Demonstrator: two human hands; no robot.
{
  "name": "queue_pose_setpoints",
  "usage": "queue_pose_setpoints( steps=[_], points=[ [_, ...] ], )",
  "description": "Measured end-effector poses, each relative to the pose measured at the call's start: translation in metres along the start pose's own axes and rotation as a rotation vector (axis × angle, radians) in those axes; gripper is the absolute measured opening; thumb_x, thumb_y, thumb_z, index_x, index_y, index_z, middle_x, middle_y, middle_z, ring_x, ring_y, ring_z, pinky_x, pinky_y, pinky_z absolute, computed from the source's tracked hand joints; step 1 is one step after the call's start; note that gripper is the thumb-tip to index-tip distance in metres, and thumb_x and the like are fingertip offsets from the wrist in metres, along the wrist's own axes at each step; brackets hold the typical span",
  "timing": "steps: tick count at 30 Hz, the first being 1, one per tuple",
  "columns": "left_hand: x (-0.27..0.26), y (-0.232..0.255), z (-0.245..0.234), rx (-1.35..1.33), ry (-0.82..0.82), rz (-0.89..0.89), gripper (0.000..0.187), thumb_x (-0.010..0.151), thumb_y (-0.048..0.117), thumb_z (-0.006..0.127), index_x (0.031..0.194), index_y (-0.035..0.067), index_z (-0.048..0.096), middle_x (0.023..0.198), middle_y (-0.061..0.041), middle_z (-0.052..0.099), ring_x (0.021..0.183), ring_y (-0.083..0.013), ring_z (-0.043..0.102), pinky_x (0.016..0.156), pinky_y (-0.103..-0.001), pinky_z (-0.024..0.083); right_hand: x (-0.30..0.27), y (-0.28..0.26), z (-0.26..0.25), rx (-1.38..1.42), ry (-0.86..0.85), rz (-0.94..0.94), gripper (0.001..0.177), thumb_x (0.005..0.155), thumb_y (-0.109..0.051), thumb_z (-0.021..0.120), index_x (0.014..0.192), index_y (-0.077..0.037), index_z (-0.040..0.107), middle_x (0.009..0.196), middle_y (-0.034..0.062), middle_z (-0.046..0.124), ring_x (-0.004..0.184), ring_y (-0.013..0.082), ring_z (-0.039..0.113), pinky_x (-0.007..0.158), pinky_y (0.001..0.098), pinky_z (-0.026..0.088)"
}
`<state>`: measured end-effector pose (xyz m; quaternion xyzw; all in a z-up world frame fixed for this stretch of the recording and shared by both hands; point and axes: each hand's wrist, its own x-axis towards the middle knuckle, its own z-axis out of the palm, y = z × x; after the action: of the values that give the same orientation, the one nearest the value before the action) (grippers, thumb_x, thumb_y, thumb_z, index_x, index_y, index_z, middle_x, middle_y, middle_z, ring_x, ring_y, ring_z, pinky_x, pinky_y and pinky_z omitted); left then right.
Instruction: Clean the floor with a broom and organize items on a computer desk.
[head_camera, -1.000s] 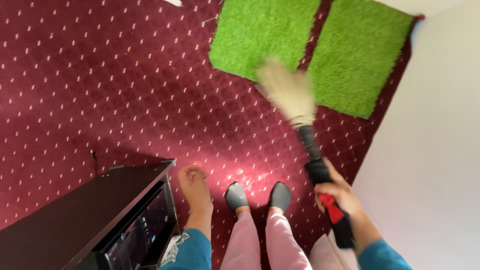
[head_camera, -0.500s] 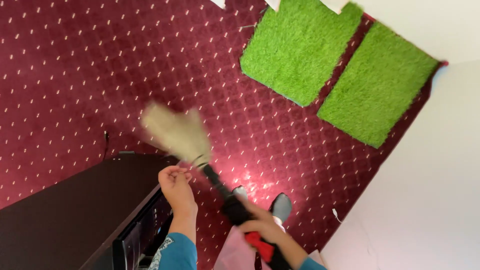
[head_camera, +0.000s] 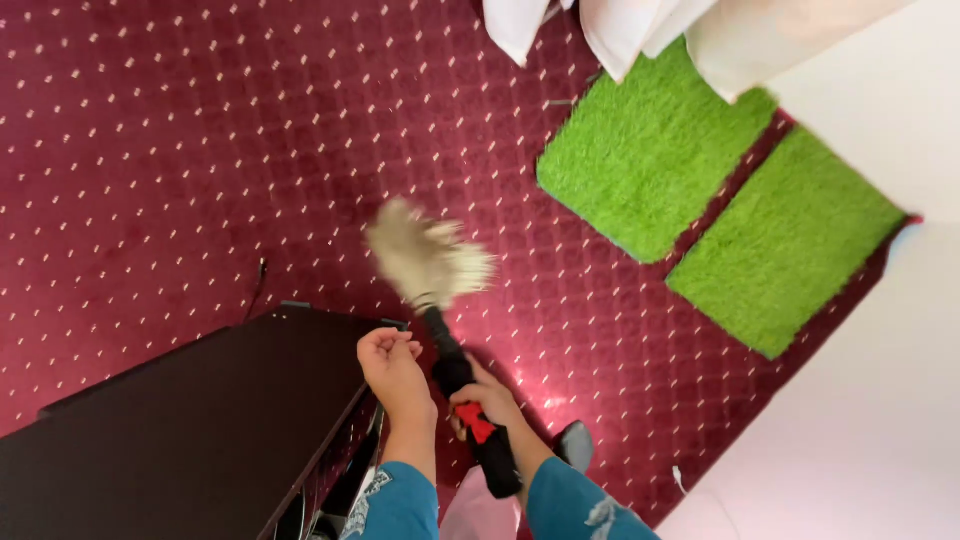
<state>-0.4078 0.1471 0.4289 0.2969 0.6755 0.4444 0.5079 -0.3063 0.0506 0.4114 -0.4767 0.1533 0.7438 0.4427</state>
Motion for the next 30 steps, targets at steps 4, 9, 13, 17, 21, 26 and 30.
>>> queue_pose_setpoints(
  steps=[4, 9, 13, 17, 21, 26, 30],
  points=[
    [-0.002, 0.037, 0.019, -0.065, 0.033, 0.020, 0.019, 0.095, -0.008, 0.049, 0.107, 0.006, 0.054, 0.099, -0.005, 0.061, 0.082, -0.0109, 0.059, 0.076, -0.025, 0.052, -0.025, -0.045, 0.015, -0.188, -0.207, -0.006, 0.093, 0.076, 0.004, 0.063, 0.160, -0.027, 0.039, 0.076, 0.0151, 0.063, 0.053, 0.0257, 0.063, 0.046, 0.0385, 0.052],
    [-0.003, 0.028, 0.047, -0.143, 0.134, -0.054, 0.019, 0.094, -0.008, 0.051, 0.107, 0.006, 0.054, 0.093, -0.005, 0.058, 0.077, -0.0118, 0.057, 0.071, -0.026, 0.051, -0.009, -0.172, 0.023, -0.395, -0.110, -0.305, 0.098, 0.071, 0.005, 0.066, 0.161, -0.022, 0.038, 0.073, 0.0196, 0.066, 0.050, 0.0288, 0.066, 0.047, 0.0409, 0.054],
    [0.022, 0.030, 0.096, -0.195, 0.129, -0.107, 0.021, 0.093, -0.008, 0.049, 0.107, 0.007, 0.053, 0.095, -0.004, 0.059, 0.081, -0.0104, 0.058, 0.076, -0.025, 0.054, 0.041, -0.295, 0.006, -0.441, -0.047, -0.299, 0.099, 0.071, 0.003, 0.067, 0.159, -0.029, 0.036, 0.069, 0.0177, 0.063, 0.046, 0.0281, 0.061, 0.043, 0.0413, 0.050],
    [0.065, 0.046, 0.141, -0.249, 0.088, -0.174, 0.020, 0.094, -0.008, 0.051, 0.108, 0.006, 0.054, 0.096, -0.006, 0.059, 0.080, -0.0130, 0.058, 0.075, -0.027, 0.052, 0.071, -0.390, -0.059, -0.516, 0.218, -0.398, 0.088, 0.076, 0.001, 0.066, 0.155, -0.030, 0.042, 0.071, 0.0159, 0.062, 0.049, 0.0285, 0.061, 0.044, 0.0428, 0.051],
    [0.096, 0.067, 0.170, -0.261, 0.105, -0.153, 0.025, 0.090, -0.010, 0.049, 0.109, 0.006, 0.054, 0.096, -0.005, 0.060, 0.082, -0.0128, 0.059, 0.076, -0.028, 0.053, 0.150, -0.449, -0.130, -0.387, 0.417, -0.480, 0.063, 0.082, -0.002, 0.062, 0.140, -0.021, 0.050, 0.068, 0.0133, 0.058, 0.048, 0.0283, 0.058, 0.043, 0.0445, 0.050],
    [0.121, 0.079, 0.166, -0.203, 0.133, -0.101, 0.021, 0.094, -0.008, 0.053, 0.111, 0.005, 0.054, 0.097, -0.006, 0.061, 0.082, -0.0134, 0.060, 0.076, -0.028, 0.052, 0.210, -0.360, -0.079, -0.416, 0.173, -0.284, 0.050, 0.084, -0.001, 0.065, 0.131, 0.000, 0.049, 0.068, 0.0239, 0.063, 0.051, 0.0362, 0.064, 0.046, 0.0517, 0.056],
    [0.142, 0.086, 0.173, -0.224, 0.167, -0.107, 0.024, 0.093, -0.007, 0.049, 0.113, 0.006, 0.054, 0.101, -0.005, 0.062, 0.084, -0.0121, 0.060, 0.077, -0.027, 0.052, 0.124, -0.343, 0.074, -0.635, -0.172, 0.216, 0.085, 0.077, 0.002, 0.069, 0.155, -0.024, 0.048, 0.077, 0.0182, 0.068, 0.052, 0.0280, 0.065, 0.046, 0.0409, 0.053]
  ],
)
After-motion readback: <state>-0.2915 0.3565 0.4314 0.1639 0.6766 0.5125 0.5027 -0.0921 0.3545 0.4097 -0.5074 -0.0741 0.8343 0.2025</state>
